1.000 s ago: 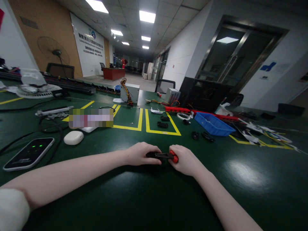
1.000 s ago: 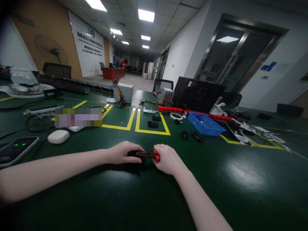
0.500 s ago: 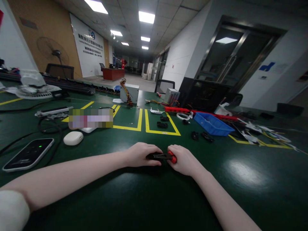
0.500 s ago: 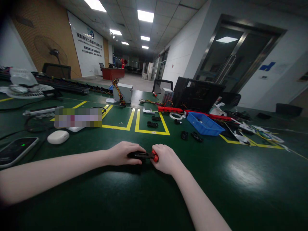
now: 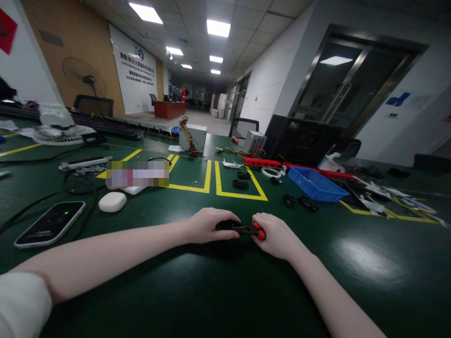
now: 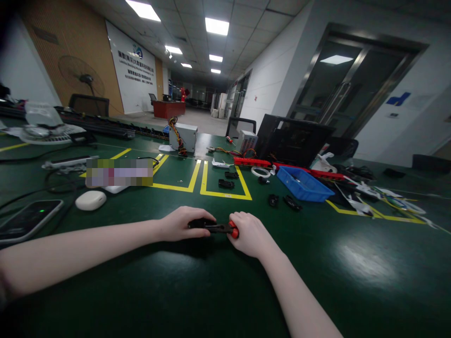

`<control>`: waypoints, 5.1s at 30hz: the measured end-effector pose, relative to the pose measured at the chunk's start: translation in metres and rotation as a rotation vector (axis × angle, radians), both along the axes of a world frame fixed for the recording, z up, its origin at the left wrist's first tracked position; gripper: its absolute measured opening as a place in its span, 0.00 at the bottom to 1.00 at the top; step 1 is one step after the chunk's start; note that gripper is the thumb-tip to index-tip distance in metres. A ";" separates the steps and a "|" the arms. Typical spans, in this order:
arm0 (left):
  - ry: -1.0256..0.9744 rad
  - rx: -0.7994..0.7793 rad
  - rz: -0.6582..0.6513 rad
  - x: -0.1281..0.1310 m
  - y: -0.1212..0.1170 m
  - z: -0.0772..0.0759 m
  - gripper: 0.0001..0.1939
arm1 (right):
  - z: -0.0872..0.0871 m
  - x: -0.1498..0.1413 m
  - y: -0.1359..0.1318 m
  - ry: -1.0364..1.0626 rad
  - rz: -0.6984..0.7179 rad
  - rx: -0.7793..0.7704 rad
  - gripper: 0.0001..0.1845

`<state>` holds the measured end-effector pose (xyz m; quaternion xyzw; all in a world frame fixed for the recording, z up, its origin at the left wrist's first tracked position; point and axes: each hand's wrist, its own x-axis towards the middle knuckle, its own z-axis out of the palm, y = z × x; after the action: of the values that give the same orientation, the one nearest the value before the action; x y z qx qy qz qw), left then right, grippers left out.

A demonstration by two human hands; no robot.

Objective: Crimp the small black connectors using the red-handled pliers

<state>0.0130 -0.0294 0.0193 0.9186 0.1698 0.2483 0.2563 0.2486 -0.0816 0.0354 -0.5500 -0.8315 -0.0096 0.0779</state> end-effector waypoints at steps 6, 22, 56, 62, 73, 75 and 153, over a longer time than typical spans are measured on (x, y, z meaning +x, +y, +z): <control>0.007 0.011 0.006 0.001 0.001 0.000 0.18 | 0.000 0.003 0.003 -0.014 0.026 0.033 0.07; 0.062 0.044 -0.009 0.002 0.002 -0.001 0.19 | -0.003 0.007 0.004 0.030 0.044 0.081 0.06; 0.045 0.060 -0.008 0.001 0.002 -0.002 0.18 | -0.001 0.003 0.003 -0.044 0.044 0.057 0.07; 0.141 0.154 -0.002 0.003 0.004 -0.002 0.17 | -0.002 0.013 0.006 -0.031 0.058 0.110 0.07; 0.102 0.253 0.059 0.004 0.006 -0.012 0.17 | -0.009 0.030 0.013 0.014 0.033 0.155 0.08; 0.095 0.236 0.029 0.004 0.007 -0.011 0.15 | -0.009 0.029 0.014 0.013 0.046 0.168 0.07; 0.103 0.177 -0.031 0.004 0.005 -0.011 0.35 | -0.012 0.007 0.010 -0.126 0.096 0.267 0.20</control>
<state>0.0172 -0.0240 0.0086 0.9516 0.1461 0.2109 0.1690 0.2557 -0.0719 0.0238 -0.4925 -0.8515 -0.1509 0.0984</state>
